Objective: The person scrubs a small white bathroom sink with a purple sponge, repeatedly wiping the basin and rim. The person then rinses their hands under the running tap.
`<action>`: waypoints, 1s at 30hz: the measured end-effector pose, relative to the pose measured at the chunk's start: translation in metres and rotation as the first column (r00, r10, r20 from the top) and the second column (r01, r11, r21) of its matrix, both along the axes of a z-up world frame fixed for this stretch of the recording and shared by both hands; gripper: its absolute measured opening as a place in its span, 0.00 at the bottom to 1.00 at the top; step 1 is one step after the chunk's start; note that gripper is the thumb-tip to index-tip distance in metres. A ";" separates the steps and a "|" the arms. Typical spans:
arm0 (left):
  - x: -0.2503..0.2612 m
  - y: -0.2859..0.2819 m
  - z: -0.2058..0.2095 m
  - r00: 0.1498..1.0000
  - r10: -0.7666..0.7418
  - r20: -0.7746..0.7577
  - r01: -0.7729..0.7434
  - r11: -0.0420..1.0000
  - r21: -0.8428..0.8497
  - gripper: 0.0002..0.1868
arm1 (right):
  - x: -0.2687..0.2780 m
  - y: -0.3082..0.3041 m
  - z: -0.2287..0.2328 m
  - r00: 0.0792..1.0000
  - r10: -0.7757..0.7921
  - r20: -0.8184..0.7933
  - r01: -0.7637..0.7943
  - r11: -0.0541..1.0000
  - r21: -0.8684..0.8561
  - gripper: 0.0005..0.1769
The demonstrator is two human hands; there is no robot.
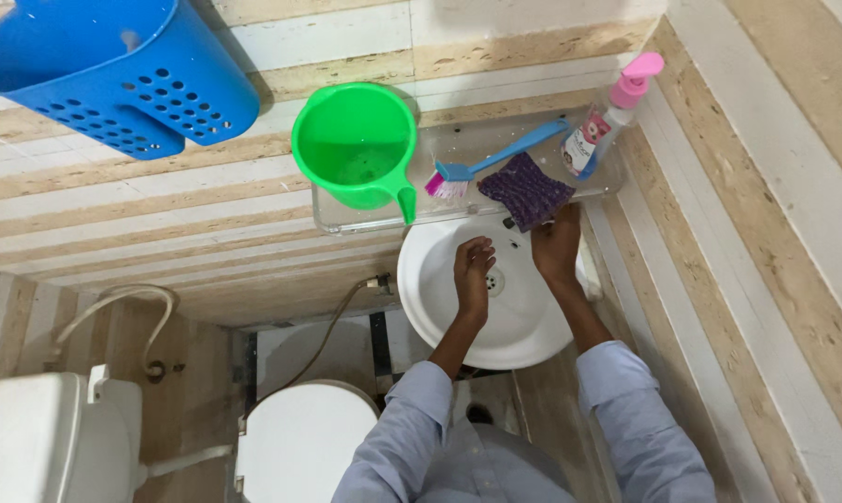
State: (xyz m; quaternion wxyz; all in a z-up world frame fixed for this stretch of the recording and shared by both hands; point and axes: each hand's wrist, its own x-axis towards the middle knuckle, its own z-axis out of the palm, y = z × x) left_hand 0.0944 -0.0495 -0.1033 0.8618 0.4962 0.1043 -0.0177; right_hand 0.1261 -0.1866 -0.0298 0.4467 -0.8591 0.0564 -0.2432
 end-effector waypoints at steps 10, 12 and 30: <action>0.026 -0.008 -0.025 0.999 -0.014 -0.037 0.012 0.998 -0.061 0.17 | 0.018 -0.008 -0.003 0.977 0.185 0.102 -0.155 0.955 -0.251 0.19; 0.028 -0.010 -0.027 0.999 -0.024 -0.045 0.020 0.996 -0.086 0.18 | 0.023 -0.011 -0.010 0.980 0.178 0.089 -0.143 0.941 -0.307 0.19; 0.035 -0.024 -0.024 0.977 -0.113 -0.183 0.080 0.981 -0.175 0.21 | 0.037 -0.035 -0.026 0.981 0.196 -0.002 -0.181 0.904 -0.387 0.20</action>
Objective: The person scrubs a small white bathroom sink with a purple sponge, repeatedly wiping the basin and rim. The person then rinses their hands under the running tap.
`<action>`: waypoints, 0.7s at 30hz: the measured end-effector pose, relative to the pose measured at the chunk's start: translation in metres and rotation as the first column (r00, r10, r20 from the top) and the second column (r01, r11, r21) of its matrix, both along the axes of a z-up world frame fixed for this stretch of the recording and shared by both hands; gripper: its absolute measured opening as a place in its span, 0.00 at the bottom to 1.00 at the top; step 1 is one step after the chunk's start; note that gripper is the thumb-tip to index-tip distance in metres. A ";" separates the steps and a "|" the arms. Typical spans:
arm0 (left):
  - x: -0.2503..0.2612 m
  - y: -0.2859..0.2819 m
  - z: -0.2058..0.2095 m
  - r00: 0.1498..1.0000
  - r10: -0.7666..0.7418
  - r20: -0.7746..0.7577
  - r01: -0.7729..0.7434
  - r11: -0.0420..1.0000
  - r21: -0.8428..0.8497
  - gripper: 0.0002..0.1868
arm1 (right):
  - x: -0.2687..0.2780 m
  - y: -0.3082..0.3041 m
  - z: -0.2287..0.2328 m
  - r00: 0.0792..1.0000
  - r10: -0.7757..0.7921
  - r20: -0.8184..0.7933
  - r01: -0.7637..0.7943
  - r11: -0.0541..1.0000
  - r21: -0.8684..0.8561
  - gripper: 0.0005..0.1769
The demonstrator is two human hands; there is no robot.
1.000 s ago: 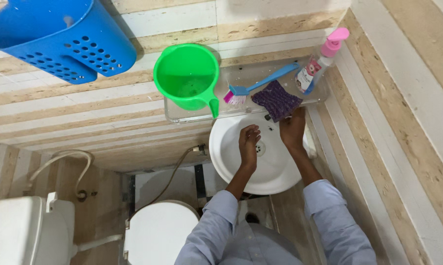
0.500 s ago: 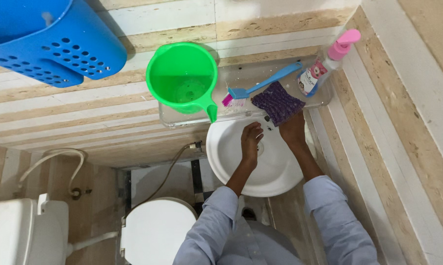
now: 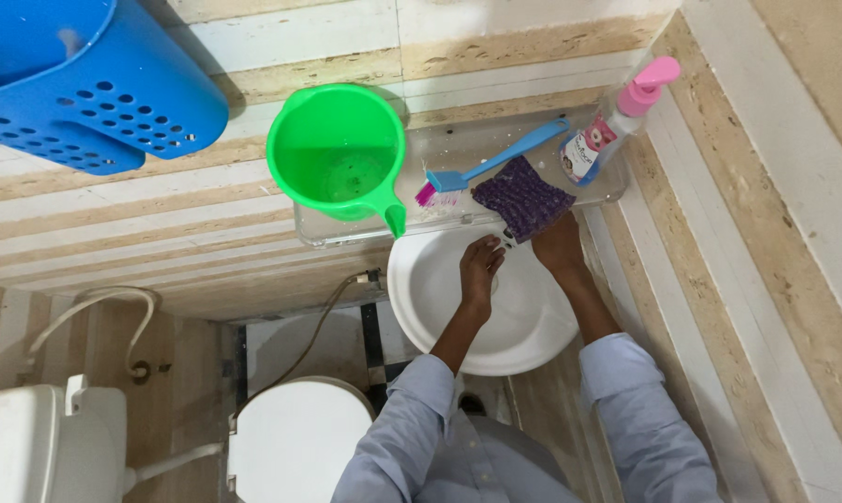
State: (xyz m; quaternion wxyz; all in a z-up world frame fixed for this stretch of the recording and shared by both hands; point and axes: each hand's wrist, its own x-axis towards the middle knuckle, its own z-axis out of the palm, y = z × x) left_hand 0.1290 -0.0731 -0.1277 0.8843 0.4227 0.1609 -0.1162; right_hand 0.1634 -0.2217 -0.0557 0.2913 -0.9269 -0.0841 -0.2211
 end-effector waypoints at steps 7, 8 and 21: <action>0.002 -0.003 -0.003 0.999 -0.018 -0.046 0.016 0.998 -0.054 0.21 | 0.002 -0.008 -0.004 0.999 -0.001 -0.036 0.000 1.000 -0.015 0.20; 0.001 -0.003 -0.002 0.998 -0.024 -0.056 0.020 0.998 -0.061 0.21 | 0.002 -0.010 -0.005 0.999 -0.002 -0.042 0.001 1.000 -0.019 0.20; 0.007 -0.004 -0.018 0.995 -0.038 -0.087 0.030 0.996 -0.089 0.20 | 0.008 -0.022 -0.009 0.996 -0.012 -0.093 0.009 0.999 -0.038 0.20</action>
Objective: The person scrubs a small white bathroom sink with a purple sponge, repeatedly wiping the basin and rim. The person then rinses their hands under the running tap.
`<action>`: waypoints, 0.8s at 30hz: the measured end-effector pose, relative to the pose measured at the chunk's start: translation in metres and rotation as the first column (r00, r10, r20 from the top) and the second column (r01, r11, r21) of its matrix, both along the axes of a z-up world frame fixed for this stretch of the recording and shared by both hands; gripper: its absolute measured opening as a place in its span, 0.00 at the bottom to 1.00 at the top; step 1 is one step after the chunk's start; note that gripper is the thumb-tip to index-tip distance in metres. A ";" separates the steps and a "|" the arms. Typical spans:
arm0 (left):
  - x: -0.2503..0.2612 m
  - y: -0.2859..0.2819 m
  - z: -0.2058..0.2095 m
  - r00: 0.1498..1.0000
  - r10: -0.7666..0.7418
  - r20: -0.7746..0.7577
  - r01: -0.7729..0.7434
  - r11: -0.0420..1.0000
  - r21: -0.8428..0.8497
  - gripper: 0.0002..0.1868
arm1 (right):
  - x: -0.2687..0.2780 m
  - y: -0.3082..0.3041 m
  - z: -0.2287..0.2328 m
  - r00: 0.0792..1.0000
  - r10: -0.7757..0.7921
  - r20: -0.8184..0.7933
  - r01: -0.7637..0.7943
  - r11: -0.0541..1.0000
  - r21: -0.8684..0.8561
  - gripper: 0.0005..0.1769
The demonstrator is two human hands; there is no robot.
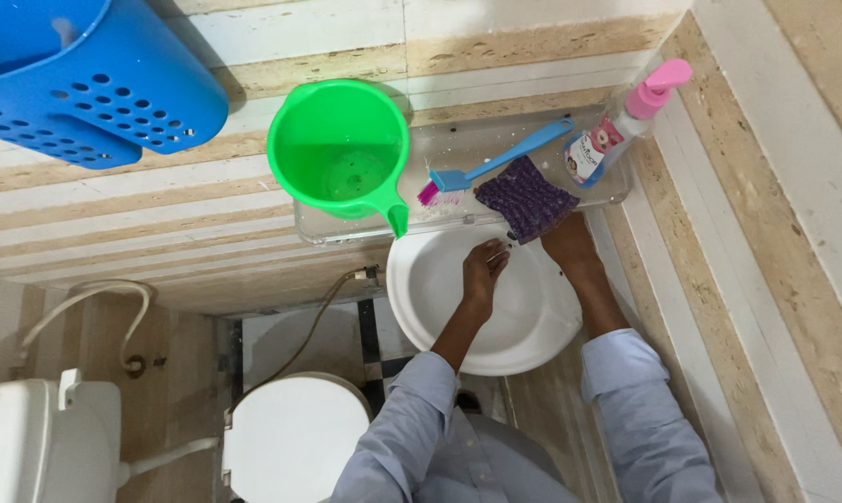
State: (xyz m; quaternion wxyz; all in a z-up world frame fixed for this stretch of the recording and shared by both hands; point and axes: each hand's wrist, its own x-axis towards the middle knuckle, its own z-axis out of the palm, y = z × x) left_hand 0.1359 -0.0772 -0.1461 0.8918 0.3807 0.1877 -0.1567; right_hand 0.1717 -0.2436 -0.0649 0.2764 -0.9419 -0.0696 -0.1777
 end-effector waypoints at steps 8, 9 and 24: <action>0.009 -0.008 -0.028 0.997 0.000 -0.075 -0.005 0.998 -0.067 0.19 | -0.014 0.017 0.009 0.997 -0.002 0.083 -0.004 0.997 0.075 0.20; 0.009 -0.009 -0.031 0.997 0.006 -0.081 -0.012 0.997 -0.076 0.19 | -0.018 0.021 0.009 0.993 -0.007 0.117 -0.004 0.996 0.094 0.21; 0.030 -0.014 -0.058 0.992 -0.082 -0.098 0.066 0.985 -0.160 0.14 | -0.071 0.044 -0.069 0.918 0.077 -0.389 0.366 0.211 0.906 0.18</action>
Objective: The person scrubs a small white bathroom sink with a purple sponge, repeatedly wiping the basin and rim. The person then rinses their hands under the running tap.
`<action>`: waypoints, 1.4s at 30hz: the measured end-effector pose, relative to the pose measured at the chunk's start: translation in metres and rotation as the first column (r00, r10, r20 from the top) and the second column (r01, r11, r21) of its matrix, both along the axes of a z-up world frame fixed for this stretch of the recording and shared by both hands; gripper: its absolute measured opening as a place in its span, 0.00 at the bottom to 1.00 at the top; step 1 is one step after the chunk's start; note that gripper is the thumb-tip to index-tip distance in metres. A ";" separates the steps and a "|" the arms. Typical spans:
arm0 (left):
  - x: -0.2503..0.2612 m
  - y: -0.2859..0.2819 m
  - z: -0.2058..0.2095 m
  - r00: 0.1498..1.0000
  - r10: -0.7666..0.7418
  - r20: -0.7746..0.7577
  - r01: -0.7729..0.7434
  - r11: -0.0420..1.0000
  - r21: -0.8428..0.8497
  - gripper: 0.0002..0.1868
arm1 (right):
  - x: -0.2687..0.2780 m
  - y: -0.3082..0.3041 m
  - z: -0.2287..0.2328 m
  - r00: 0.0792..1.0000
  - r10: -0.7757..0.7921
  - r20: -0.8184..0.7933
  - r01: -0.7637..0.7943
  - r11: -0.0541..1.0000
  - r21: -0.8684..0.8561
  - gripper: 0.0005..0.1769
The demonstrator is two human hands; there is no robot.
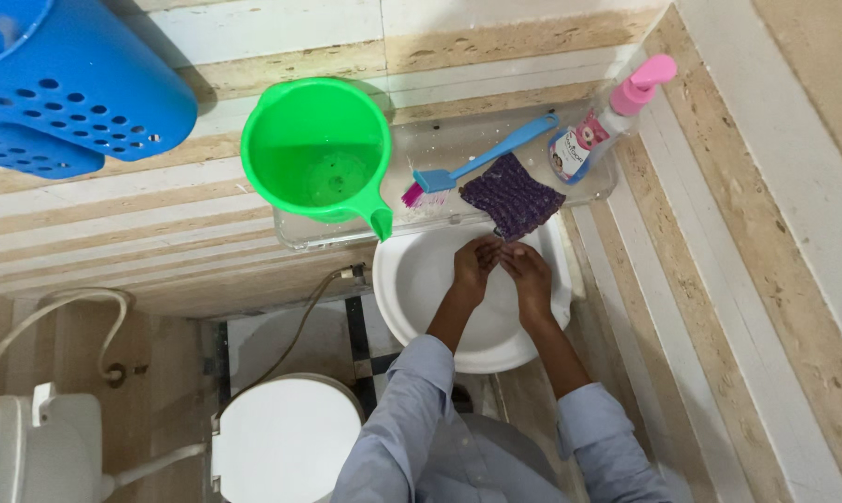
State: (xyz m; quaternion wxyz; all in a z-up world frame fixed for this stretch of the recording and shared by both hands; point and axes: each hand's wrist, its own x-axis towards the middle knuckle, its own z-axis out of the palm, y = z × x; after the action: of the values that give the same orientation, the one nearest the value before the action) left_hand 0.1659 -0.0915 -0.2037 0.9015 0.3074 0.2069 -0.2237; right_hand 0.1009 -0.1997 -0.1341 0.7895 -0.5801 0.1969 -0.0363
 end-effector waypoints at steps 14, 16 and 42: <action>-0.003 0.045 0.011 0.967 0.229 0.110 -0.248 0.944 0.217 0.12 | 0.042 0.020 -0.029 0.995 0.006 -0.104 0.065 0.738 0.672 0.22; -0.006 0.051 0.015 0.969 0.229 0.093 -0.245 0.941 0.232 0.12 | 0.047 0.018 -0.042 0.994 -0.010 -0.108 0.088 0.658 0.748 0.21; 0.001 0.044 -0.048 0.972 0.234 0.021 -0.225 0.952 -0.210 0.13 | 0.092 0.064 -0.008 0.987 0.150 -0.061 -0.110 0.897 0.427 0.14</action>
State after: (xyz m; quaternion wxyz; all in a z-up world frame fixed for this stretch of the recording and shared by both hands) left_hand 0.1673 -0.0479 -0.2512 0.9527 0.1914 0.1965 -0.1307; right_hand 0.1929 -0.1360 -0.1423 0.8871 -0.4083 0.1971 0.0867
